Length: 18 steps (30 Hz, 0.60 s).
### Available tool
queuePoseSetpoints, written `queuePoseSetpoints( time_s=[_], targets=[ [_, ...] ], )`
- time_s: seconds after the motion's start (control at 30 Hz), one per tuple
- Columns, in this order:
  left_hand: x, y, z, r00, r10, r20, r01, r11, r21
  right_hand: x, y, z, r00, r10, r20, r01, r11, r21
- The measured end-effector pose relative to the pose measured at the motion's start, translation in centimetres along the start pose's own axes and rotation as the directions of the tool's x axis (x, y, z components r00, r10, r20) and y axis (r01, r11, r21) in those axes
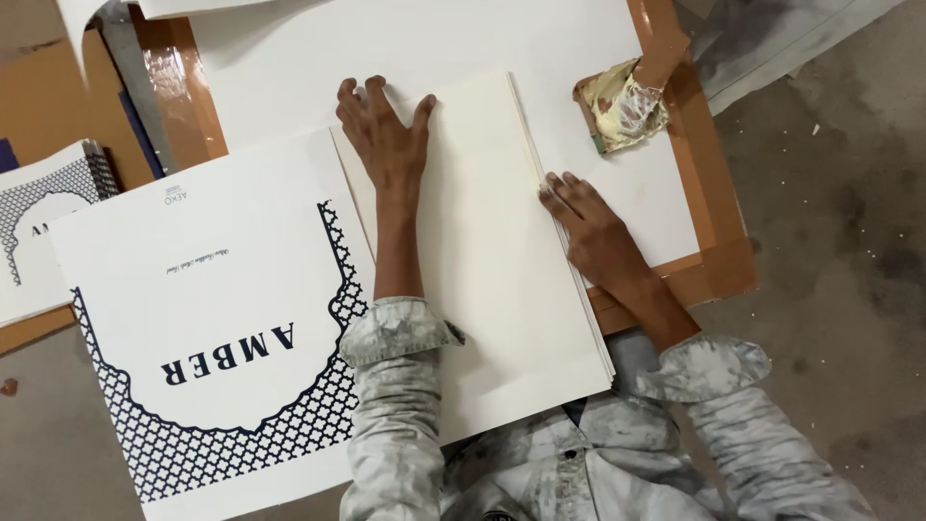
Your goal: Applying glue to the edges of paper sheets and stacking them.
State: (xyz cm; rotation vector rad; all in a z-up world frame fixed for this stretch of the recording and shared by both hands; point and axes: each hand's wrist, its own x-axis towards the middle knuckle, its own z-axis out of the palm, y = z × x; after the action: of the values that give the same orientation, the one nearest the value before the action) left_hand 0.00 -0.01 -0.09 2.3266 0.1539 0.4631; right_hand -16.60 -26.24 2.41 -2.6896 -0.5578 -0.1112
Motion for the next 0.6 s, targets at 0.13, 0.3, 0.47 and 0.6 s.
queuePoseSetpoints(
  time_s=[0.13,0.3,0.47,0.6],
  targets=[
    [0.1,-0.3,0.1,1.000,0.009,-0.017,-0.009,1.000,0.000,-1.0,-0.5,-1.0,0.999,-0.043,0.024,0.045,0.997,-0.064],
    [0.0,-0.2,0.2,0.999,0.014,-0.037,-0.014,1.000,0.006,-1.7,1.7,-0.7,0.997,-0.021,-0.072,0.032,0.988,0.153],
    [0.0,-0.3,0.1,0.999,0.016,-0.036,-0.015,1.000,0.014,5.1,1.0,-1.5,0.991,0.097,-0.093,-0.060,0.938,0.342],
    [0.0,-0.3,0.0,0.999,0.027,-0.031,-0.026,0.999,0.023,11.9,3.2,0.6,0.996,-0.002,-0.086,0.024,0.967,0.255]
  ],
)
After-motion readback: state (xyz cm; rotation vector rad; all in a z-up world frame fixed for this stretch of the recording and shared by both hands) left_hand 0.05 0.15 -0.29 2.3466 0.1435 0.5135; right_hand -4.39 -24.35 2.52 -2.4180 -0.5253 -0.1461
